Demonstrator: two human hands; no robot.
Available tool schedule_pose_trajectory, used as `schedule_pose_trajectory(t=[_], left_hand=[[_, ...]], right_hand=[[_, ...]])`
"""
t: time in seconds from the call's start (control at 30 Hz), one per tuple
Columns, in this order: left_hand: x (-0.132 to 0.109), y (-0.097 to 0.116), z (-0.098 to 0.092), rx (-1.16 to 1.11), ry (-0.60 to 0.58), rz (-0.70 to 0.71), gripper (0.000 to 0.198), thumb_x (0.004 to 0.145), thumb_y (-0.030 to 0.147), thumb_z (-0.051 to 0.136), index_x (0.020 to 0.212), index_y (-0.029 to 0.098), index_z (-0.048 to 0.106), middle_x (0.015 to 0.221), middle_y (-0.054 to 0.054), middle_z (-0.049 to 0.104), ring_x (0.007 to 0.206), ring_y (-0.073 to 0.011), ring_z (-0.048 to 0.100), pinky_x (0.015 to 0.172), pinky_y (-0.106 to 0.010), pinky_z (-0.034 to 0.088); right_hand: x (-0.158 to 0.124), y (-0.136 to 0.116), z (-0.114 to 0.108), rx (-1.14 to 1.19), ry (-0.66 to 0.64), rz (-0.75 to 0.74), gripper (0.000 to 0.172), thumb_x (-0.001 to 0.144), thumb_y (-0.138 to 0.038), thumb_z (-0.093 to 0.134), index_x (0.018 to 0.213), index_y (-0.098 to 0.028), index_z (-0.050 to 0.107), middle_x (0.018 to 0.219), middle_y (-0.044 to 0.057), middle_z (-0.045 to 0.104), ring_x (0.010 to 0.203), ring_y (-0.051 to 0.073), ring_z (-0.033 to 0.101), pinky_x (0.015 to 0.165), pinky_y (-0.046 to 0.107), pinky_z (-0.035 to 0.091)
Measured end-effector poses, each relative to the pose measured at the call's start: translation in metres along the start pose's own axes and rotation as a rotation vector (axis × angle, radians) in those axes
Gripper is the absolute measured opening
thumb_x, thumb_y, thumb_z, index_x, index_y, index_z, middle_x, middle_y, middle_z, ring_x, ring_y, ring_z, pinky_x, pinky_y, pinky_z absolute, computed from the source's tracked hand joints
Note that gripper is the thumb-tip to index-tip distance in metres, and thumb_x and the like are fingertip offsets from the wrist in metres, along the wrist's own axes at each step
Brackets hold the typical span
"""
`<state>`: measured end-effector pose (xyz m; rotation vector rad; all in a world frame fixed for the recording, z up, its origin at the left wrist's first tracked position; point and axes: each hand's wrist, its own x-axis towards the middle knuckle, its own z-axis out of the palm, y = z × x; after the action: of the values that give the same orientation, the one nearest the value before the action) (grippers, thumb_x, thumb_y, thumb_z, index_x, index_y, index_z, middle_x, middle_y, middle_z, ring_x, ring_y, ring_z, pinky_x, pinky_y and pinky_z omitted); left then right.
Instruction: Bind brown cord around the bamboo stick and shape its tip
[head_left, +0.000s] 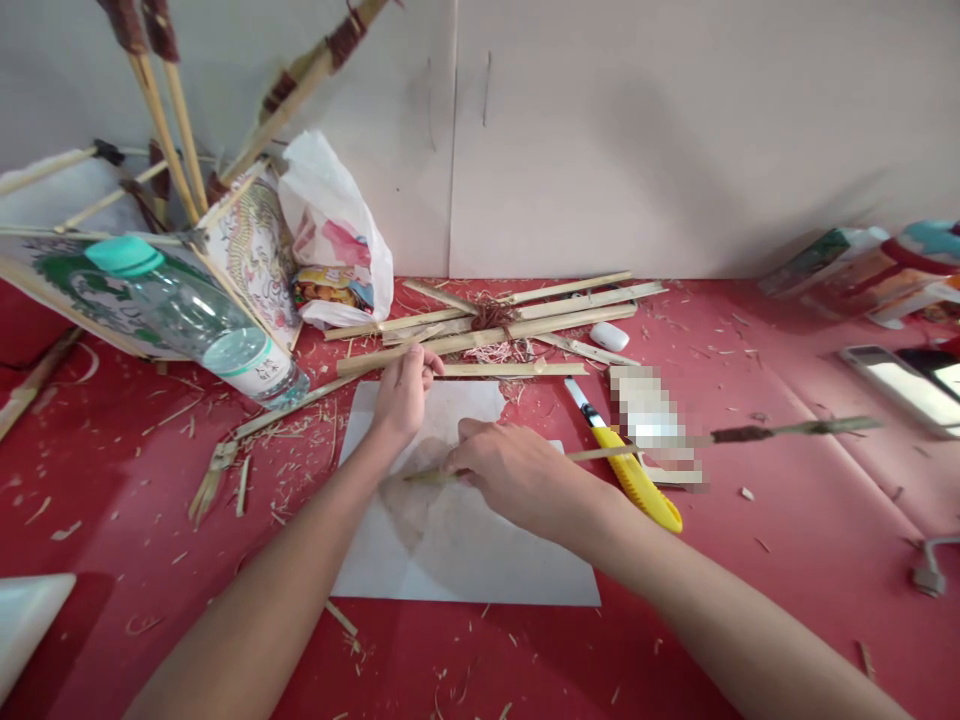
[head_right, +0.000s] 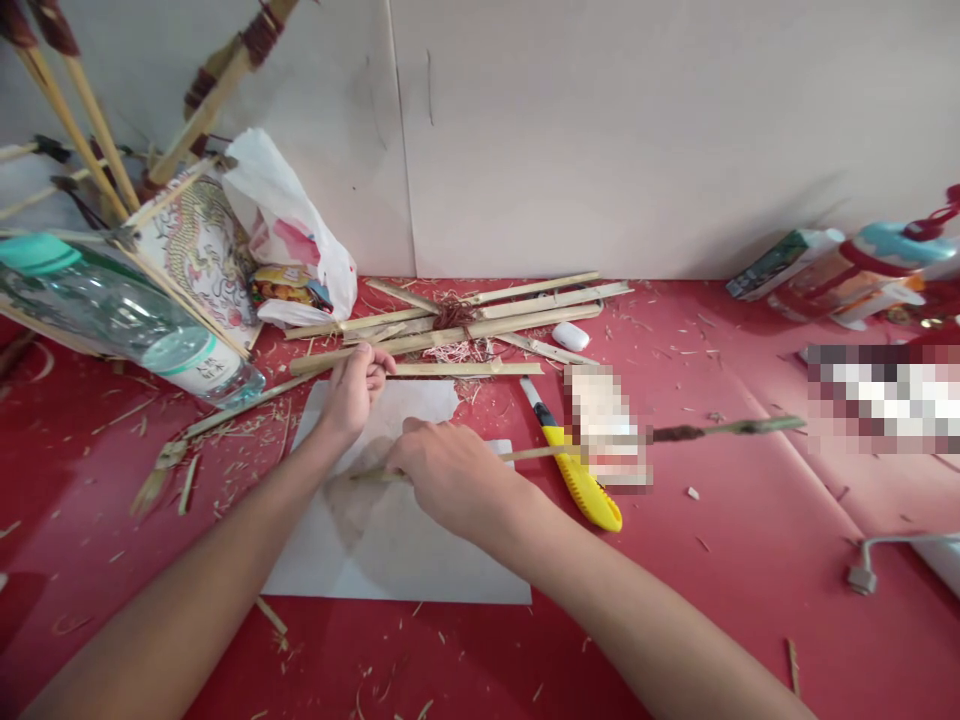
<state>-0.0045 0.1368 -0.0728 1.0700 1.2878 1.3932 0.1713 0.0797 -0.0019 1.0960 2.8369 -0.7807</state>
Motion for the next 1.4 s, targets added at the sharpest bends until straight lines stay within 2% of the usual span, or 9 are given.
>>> schedule_pose_trajectory(t=[0.13, 0.23, 0.4, 0.6, 0.8, 0.9, 1.03, 1.17, 1.4], left_hand=[[0.001, -0.002, -0.001, 0.024, -0.013, 0.006, 0.052, 0.100, 0.057, 0.043, 0.070, 0.019, 0.061, 0.056, 0.005, 0.029, 0.047, -0.0107, 0.023, 0.044, -0.028, 0.016], [0.001, -0.002, -0.001, 0.031, -0.004, -0.003, 0.052, 0.100, 0.057, 0.042, 0.070, 0.019, 0.061, 0.056, 0.005, 0.029, 0.047, -0.0109, 0.023, 0.045, -0.028, 0.015], [0.000, 0.001, 0.001, 0.000, 0.007, -0.017, 0.049, 0.101, 0.051, 0.042, 0.069, 0.018, 0.060, 0.056, 0.005, 0.029, 0.049, -0.0110, 0.024, 0.046, -0.028, 0.016], [0.000, 0.001, 0.000, 0.010, 0.000, -0.009, 0.049, 0.101, 0.053, 0.042, 0.070, 0.019, 0.060, 0.055, 0.005, 0.030, 0.049, -0.0117, 0.025, 0.046, -0.029, 0.018], [-0.001, 0.003, 0.001, -0.006, -0.007, -0.018, 0.048, 0.102, 0.049, 0.041, 0.070, 0.019, 0.060, 0.056, 0.005, 0.029, 0.049, -0.0113, 0.025, 0.047, -0.029, 0.018], [0.000, 0.003, 0.001, 0.005, -0.006, 0.006, 0.048, 0.102, 0.050, 0.042, 0.070, 0.019, 0.061, 0.056, 0.004, 0.031, 0.049, -0.0114, 0.027, 0.047, -0.029, 0.019], [0.002, 0.002, 0.000, 0.002, -0.011, 0.000, 0.050, 0.101, 0.054, 0.044, 0.069, 0.019, 0.060, 0.054, 0.004, 0.032, 0.047, -0.0110, 0.026, 0.045, -0.028, 0.018], [0.003, 0.005, 0.000, -0.056, -0.011, -0.052, 0.050, 0.100, 0.054, 0.043, 0.068, 0.019, 0.059, 0.055, 0.006, 0.027, 0.045, -0.0095, 0.020, 0.044, -0.027, 0.015], [0.003, 0.009, 0.002, -0.092, -0.010, -0.082, 0.050, 0.098, 0.055, 0.046, 0.067, 0.018, 0.059, 0.055, 0.006, 0.026, 0.044, -0.0080, 0.018, 0.042, -0.026, 0.014]], right_hand=[[0.000, -0.004, 0.001, 0.010, -0.002, 0.002, 0.027, 0.089, -0.001, 0.052, 0.088, -0.019, 0.072, 0.085, 0.001, 0.057, 0.058, 0.009, 0.036, 0.055, 0.029, 0.019], [-0.003, -0.003, -0.007, -0.007, -0.027, 0.018, 0.025, 0.088, -0.001, 0.053, 0.084, -0.018, 0.071, 0.083, 0.001, 0.058, 0.058, 0.009, 0.037, 0.055, 0.029, 0.018], [-0.005, -0.001, -0.020, -0.051, -0.030, 0.021, 0.029, 0.089, -0.001, 0.053, 0.101, -0.019, 0.072, 0.093, 0.003, 0.063, 0.067, 0.011, 0.049, 0.061, 0.027, 0.024], [-0.002, -0.005, -0.020, -0.218, 0.030, 0.109, 0.030, 0.085, 0.006, 0.049, 0.100, -0.015, 0.065, 0.096, 0.005, 0.064, 0.070, 0.013, 0.052, 0.056, 0.031, 0.020], [-0.002, -0.013, -0.023, -0.405, 0.004, 0.130, 0.038, 0.079, 0.009, 0.052, 0.105, -0.015, 0.066, 0.103, 0.010, 0.063, 0.090, 0.022, 0.059, 0.053, 0.033, 0.019], [-0.001, -0.016, -0.025, -0.438, -0.013, 0.146, 0.041, 0.082, 0.008, 0.050, 0.111, -0.016, 0.067, 0.106, 0.010, 0.063, 0.078, 0.018, 0.058, 0.053, 0.032, 0.022], [0.000, -0.016, -0.024, -0.421, -0.026, 0.108, 0.055, 0.093, 0.001, 0.046, 0.141, -0.023, 0.057, 0.098, 0.006, 0.064, 0.061, 0.014, 0.054, 0.051, 0.033, 0.020], [0.001, -0.013, -0.022, -0.426, -0.037, 0.109, 0.061, 0.094, 0.002, 0.044, 0.145, -0.027, 0.057, 0.089, 0.004, 0.065, 0.063, 0.015, 0.058, 0.055, 0.034, 0.022], [-0.002, -0.012, -0.022, -0.388, -0.040, 0.135, 0.061, 0.087, 0.001, 0.048, 0.142, -0.023, 0.061, 0.101, 0.008, 0.066, 0.080, 0.018, 0.065, 0.056, 0.032, 0.026]])
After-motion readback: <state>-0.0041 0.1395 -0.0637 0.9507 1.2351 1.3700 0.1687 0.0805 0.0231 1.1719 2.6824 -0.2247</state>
